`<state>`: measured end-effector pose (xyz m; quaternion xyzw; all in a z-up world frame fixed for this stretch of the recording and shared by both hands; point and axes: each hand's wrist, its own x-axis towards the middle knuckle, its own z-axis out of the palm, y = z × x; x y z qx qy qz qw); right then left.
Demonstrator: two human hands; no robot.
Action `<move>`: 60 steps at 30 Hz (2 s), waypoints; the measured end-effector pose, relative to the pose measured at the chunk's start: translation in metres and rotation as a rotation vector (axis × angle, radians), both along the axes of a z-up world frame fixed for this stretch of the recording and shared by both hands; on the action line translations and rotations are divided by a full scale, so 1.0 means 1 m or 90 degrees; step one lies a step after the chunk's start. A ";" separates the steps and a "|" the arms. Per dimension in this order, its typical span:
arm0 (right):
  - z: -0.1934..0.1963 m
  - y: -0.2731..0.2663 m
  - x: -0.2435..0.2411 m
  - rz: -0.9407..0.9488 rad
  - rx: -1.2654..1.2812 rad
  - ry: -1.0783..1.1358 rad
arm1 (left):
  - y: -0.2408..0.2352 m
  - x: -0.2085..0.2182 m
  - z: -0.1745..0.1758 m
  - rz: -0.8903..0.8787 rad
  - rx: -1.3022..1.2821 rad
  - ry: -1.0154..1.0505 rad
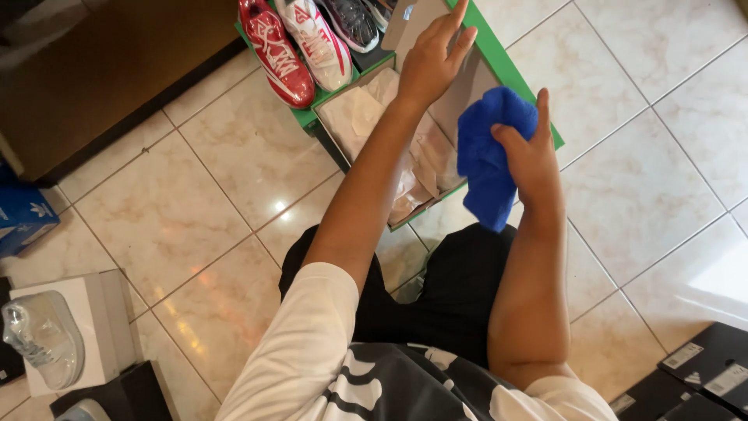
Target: Cleaning shoe boxes with a cloth and organizing them on the floor.
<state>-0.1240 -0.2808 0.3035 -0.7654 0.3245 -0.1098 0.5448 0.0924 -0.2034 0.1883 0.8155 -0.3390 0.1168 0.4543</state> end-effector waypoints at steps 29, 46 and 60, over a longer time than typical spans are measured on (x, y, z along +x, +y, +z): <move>-0.235 0.043 0.146 0.537 -0.614 0.125 | 0.195 -0.079 -0.160 0.125 0.541 -0.066; -0.134 -0.046 0.112 0.362 -0.869 0.087 | 0.196 -0.085 -0.152 0.048 0.609 0.086; -0.246 -0.108 0.094 0.272 -0.525 0.204 | 0.201 -0.090 -0.148 0.059 0.525 -0.015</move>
